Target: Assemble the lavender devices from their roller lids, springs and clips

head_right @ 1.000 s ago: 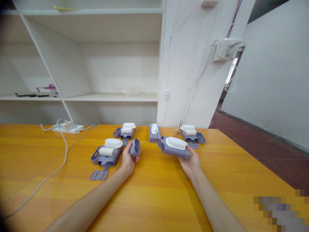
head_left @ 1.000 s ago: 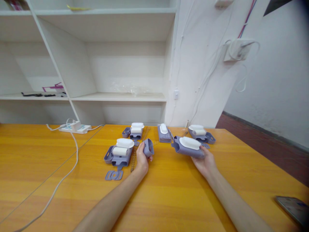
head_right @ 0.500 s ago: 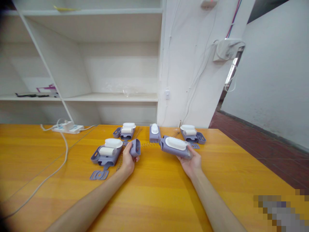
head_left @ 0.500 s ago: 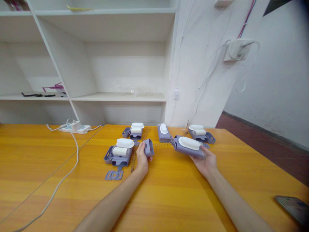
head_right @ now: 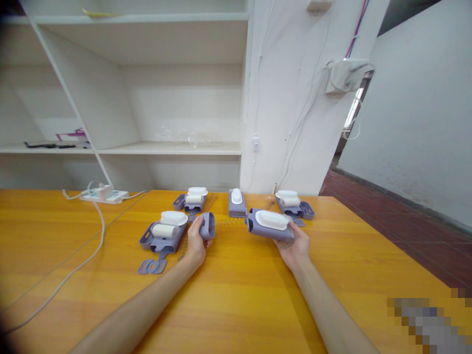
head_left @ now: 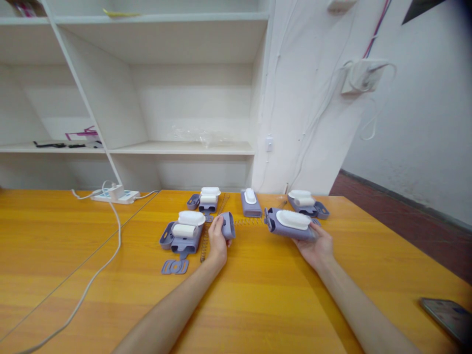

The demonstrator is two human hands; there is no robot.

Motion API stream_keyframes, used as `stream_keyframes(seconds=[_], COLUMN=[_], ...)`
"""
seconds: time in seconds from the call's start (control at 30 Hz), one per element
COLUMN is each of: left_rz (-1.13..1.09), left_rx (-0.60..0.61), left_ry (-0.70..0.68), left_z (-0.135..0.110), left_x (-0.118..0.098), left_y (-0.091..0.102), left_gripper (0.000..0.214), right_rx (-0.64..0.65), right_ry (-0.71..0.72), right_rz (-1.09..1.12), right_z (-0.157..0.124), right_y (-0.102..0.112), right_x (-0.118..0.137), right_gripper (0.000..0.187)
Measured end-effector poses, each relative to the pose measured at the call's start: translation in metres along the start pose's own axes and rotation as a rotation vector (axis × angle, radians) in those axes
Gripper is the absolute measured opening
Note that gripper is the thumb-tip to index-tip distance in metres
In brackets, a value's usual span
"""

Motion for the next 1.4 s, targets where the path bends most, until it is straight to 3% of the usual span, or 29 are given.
stream_keyframes(seconds=[0.4,0.73,0.97,1.23,1.4], left_rz=[0.080,0.139,0.149,0.161,0.189], left_rx=[-0.112,-0.004,0.162,0.109,0.195], left_ry=[-0.018,-0.031,-0.022,-0.036,-0.068], left_z=[-0.004,-0.007,-0.016,-0.016,-0.021], left_x=[-0.008,-0.012,-0.013,-0.017,-0.026], left_y=[0.008,-0.002,-0.023,-0.019,-0.027], left_gripper=[0.037,0.043,0.048,0.047,0.044], right_rx=[0.024,0.035,0.090,0.079,0.070], right_ry=[0.066,0.020,-0.002,0.025,0.073], right_rz=[-0.085,-0.125,-0.134,-0.196,-0.254], right_z=[-0.004,-0.011,-0.009,-0.013,-0.015], right_y=[-0.007,-0.013,-0.011,-0.015,-0.016], right_x=[0.008,0.000,-0.008,-0.015,-0.011], right_gripper=[0.031,0.036,0.035,0.032,0.039])
Point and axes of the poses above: each hand's wrist, its own z-axis towards the middle knuckle, its own y-axis out of the back of the hand, x = y × z, the point moved 9 cm from there along z, towards the middle knuckle, and after that the axes turned 8 degrees about z, right-handed, at the moved point
